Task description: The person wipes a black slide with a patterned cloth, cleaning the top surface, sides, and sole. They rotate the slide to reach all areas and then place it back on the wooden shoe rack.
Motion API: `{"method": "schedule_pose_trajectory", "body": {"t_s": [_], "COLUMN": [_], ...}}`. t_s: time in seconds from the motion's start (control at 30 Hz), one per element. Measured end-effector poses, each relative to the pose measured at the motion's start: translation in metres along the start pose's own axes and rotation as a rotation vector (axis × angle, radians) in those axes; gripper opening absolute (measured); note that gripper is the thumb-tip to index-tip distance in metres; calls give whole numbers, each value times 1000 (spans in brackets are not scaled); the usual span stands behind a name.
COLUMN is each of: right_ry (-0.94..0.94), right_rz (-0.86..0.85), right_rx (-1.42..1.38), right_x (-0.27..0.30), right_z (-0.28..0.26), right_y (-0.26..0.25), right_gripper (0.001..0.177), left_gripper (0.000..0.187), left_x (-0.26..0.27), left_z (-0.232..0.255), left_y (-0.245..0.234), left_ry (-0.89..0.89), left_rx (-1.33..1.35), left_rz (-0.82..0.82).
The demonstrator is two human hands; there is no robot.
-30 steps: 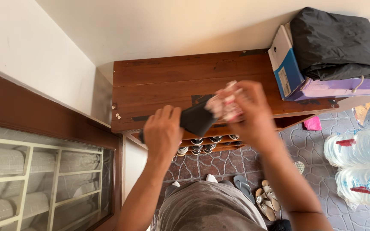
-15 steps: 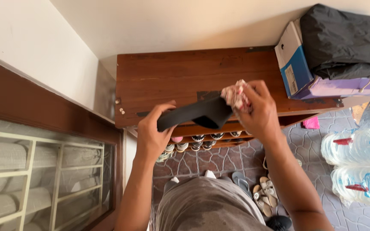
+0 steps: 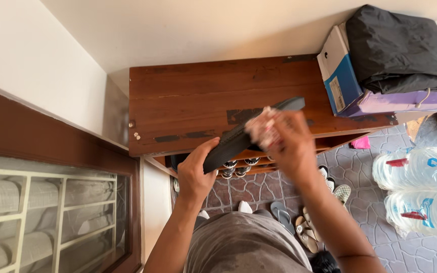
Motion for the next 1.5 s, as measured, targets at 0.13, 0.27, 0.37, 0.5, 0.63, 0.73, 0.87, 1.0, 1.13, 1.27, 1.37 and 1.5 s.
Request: {"method": "schedule_pose_trajectory", "body": {"t_s": [0.13,0.27,0.37,0.5,0.63,0.73,0.87,1.0,1.13,1.27,1.37,1.5], "right_ry": [140,89,-38,-16,110,181,-28,-125,-88,95,-52,-187], "right_rz": [104,184,36,-39,55,79,107,-67,24,-41,-18,-90], "right_rx": [106,115,16,23,92,151,131,-11,67,233,161,-159], "right_x": [-24,-23,-3,-4,-38,-42,-17,5,-20,-42,-21,7], "right_z": [45,23,-9,6,55,57,6,-26,1,13,-27,-72], "right_y": [-5,-12,-7,-3,-7,-7,-4,-2,-14,-24,-21,-13], "right_gripper": [42,28,44,46,38,26,49,47,43,28,32,40], "left_gripper": [47,46,50,47,44,42,48,51,52,50,50,43], "left_x": [9,10,15,16,10,14,10,12,14,15,9,2], "left_z": [-7,-6,-1,3,7,9,9,7,7,8,6,2], "left_y": [8,29,30,26,28,30,30,29,30,34,37,36], "left_ry": [-6,0,3,-14,9,-55,-72,-92,-20,-2,-49,-87], "left_rx": [-31,-57,-37,-26,-50,-42,-33,-11,-68,-109,-83,11], "left_rz": [18,50,37,39,45,57,62,67,40,38,42,50]}}
Point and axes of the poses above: each hand's wrist, its own x-axis away from the middle knuckle, its own y-axis out of the palm, z = x × y, the point moved 1 cm from there along -x, towards the middle knuckle, and after that the axes turned 15 degrees about x, right-handed, at the moved point
